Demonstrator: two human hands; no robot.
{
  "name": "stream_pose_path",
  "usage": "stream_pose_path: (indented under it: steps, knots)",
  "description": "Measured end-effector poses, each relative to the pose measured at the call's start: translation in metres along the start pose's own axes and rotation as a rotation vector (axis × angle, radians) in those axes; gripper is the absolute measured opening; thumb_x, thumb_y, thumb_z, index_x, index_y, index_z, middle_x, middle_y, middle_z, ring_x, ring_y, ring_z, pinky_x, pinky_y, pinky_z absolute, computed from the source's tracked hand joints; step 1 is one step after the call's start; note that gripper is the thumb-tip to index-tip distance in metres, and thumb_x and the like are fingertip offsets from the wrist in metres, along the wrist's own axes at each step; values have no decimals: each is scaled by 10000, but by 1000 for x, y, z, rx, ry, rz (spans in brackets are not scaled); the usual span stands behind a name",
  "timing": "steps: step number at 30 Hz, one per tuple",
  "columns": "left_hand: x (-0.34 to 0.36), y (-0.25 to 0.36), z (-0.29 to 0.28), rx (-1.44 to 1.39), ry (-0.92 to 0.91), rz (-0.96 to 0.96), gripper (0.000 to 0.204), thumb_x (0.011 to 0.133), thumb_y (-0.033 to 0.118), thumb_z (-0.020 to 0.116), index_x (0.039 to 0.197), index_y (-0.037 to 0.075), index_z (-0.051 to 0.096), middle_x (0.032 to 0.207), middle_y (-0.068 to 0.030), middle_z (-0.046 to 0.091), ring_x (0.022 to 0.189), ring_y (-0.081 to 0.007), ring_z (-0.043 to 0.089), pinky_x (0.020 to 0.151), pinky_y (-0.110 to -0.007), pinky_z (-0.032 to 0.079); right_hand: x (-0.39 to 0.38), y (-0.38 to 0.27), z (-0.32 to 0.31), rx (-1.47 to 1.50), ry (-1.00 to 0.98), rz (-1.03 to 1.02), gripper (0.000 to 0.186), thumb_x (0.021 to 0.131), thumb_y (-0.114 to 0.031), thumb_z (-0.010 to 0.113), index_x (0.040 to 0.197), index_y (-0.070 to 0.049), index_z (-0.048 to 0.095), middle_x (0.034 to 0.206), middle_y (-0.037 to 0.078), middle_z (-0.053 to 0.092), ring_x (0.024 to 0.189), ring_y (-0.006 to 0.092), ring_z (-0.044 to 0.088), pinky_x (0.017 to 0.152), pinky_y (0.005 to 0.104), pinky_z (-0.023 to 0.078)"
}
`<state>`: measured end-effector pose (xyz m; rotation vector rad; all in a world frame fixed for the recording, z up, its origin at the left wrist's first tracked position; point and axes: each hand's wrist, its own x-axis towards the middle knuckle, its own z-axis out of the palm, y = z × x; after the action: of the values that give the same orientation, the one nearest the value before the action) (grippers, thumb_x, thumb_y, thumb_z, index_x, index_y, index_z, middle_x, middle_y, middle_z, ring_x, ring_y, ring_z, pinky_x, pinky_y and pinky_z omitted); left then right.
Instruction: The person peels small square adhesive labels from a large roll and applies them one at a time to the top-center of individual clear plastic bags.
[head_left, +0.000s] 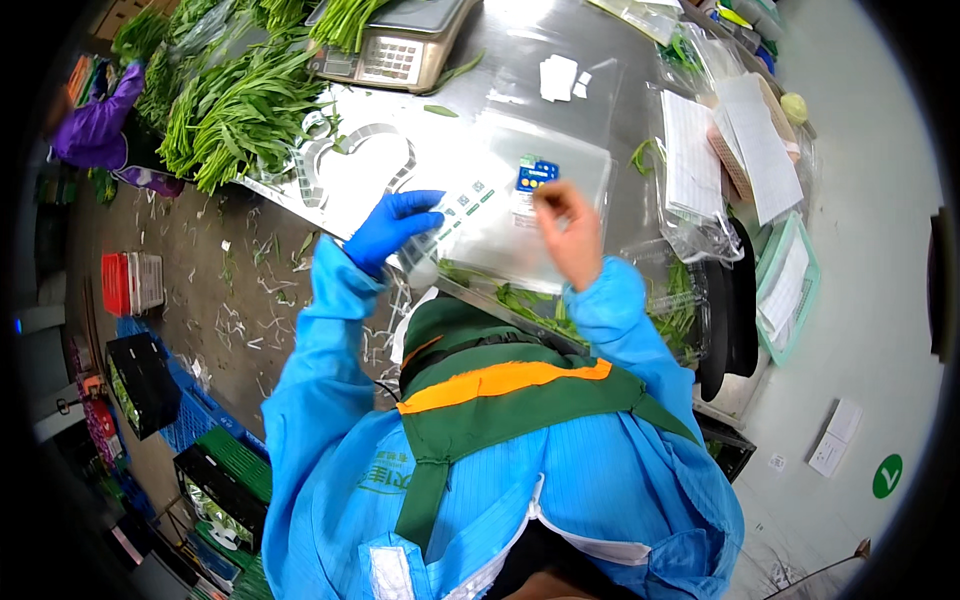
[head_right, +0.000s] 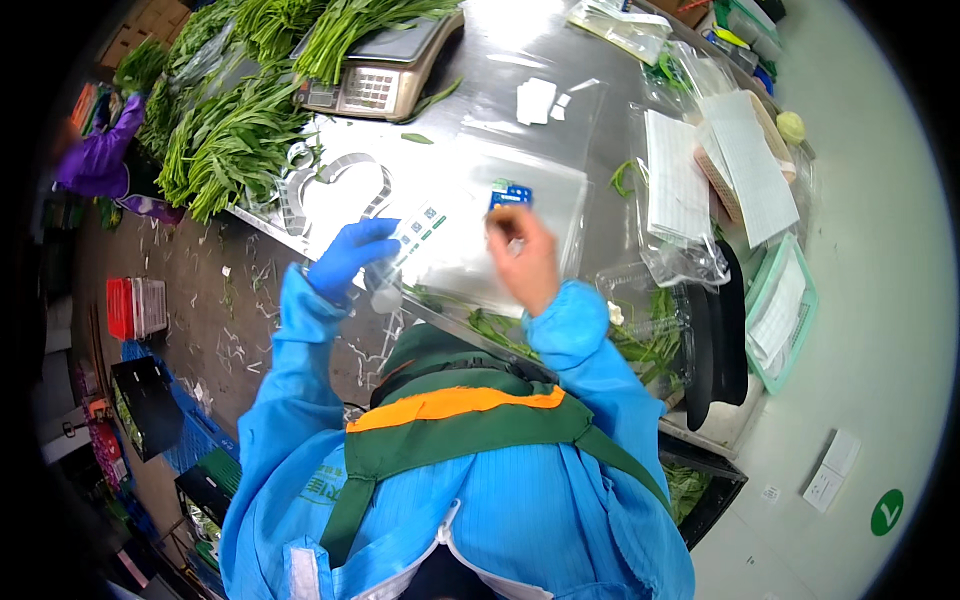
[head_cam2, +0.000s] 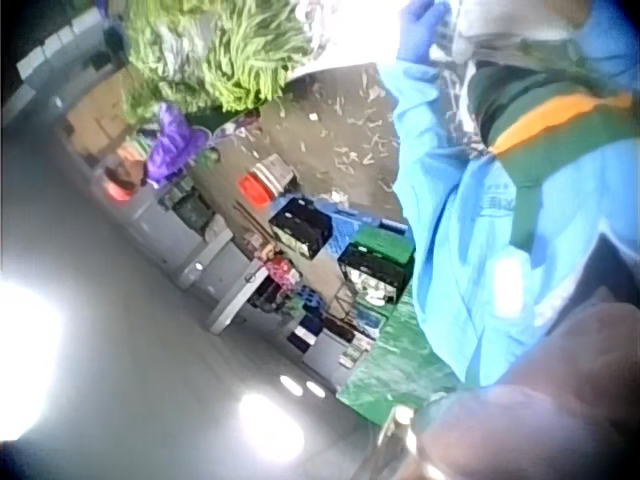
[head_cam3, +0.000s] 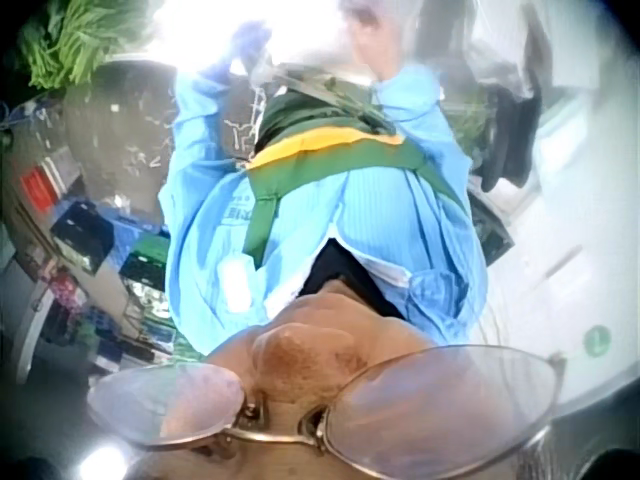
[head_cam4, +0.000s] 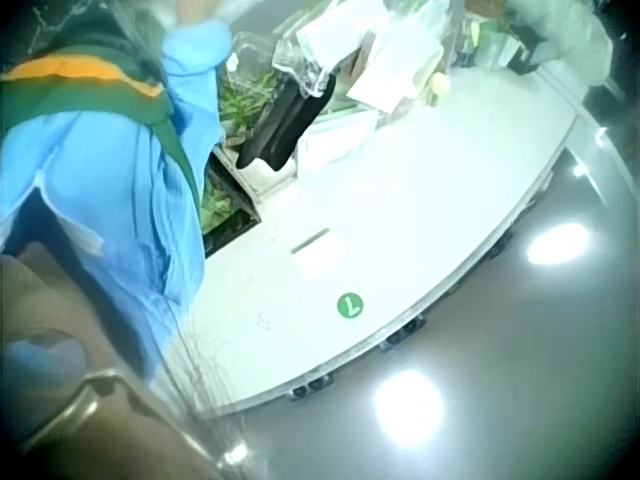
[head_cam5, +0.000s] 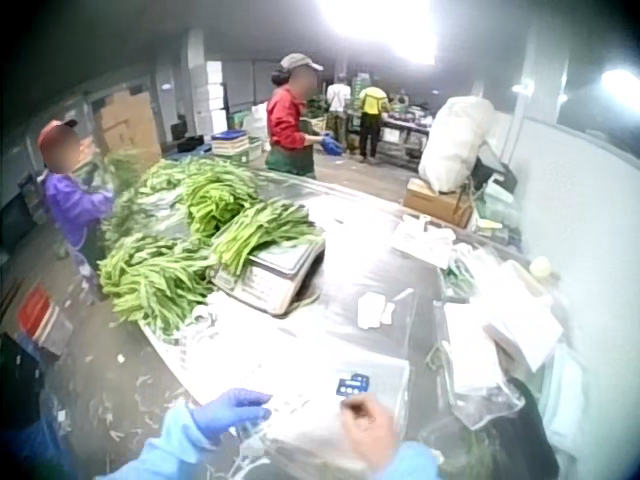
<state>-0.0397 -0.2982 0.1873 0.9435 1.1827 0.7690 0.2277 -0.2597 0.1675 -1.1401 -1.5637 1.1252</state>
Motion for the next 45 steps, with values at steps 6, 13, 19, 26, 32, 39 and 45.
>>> stream_pose_path:
  steps: [6,13,19,26,32,39,45]
  knots:
    - [1,57,20,366,-329,100,333,876,74,633,1196,-14,602,1005,-58,674,880,-105,609,799,-272,503,18,-46,-31,-97,-95,-436,120,841,-58,635,950,-19,605,877,49,648,795,128,601,743,273,485]
    - [-23,16,73,-5,197,188,273,852,68,673,1105,-24,632,977,-61,677,883,-115,615,814,-266,498,-22,-21,-30,471,-110,175,167,859,-86,652,980,-17,559,897,34,616,796,111,580,729,255,478]
    - [-43,-40,120,-71,213,102,280,853,70,667,1118,-14,632,1006,-68,670,926,-131,608,834,-271,489,-35,2,-18,607,-187,151,189,816,3,674,949,-9,540,890,39,571,789,95,559,701,237,481]
    - [-55,-42,159,66,100,149,286,949,163,555,1180,5,615,1114,-100,640,962,-142,598,836,-297,486,-34,-2,-16,995,249,369,144,834,25,642,921,-33,542,919,58,593,837,149,601,736,288,542]
    - [24,-54,154,-588,310,249,416,999,316,421,1319,66,509,1213,-94,581,1078,-193,563,940,-332,446,-68,6,-17,904,-44,556,99,857,-3,630,923,-18,558,884,66,616,757,149,601,701,309,525]
    - [33,-31,131,-375,196,180,405,986,282,446,1266,9,551,1181,-128,598,1059,-199,583,932,-337,462,-30,-4,-61,-45,-196,-140,198,830,-54,662,1009,-22,582,937,111,664,852,215,646,754,316,518]
    - [42,-32,127,-85,96,189,352,935,40,437,1270,34,546,1099,-92,628,982,-151,595,855,-282,479,-14,17,-53,-71,-539,-84,269,801,-53,669,1068,-58,637,995,134,661,905,255,645,798,335,510]
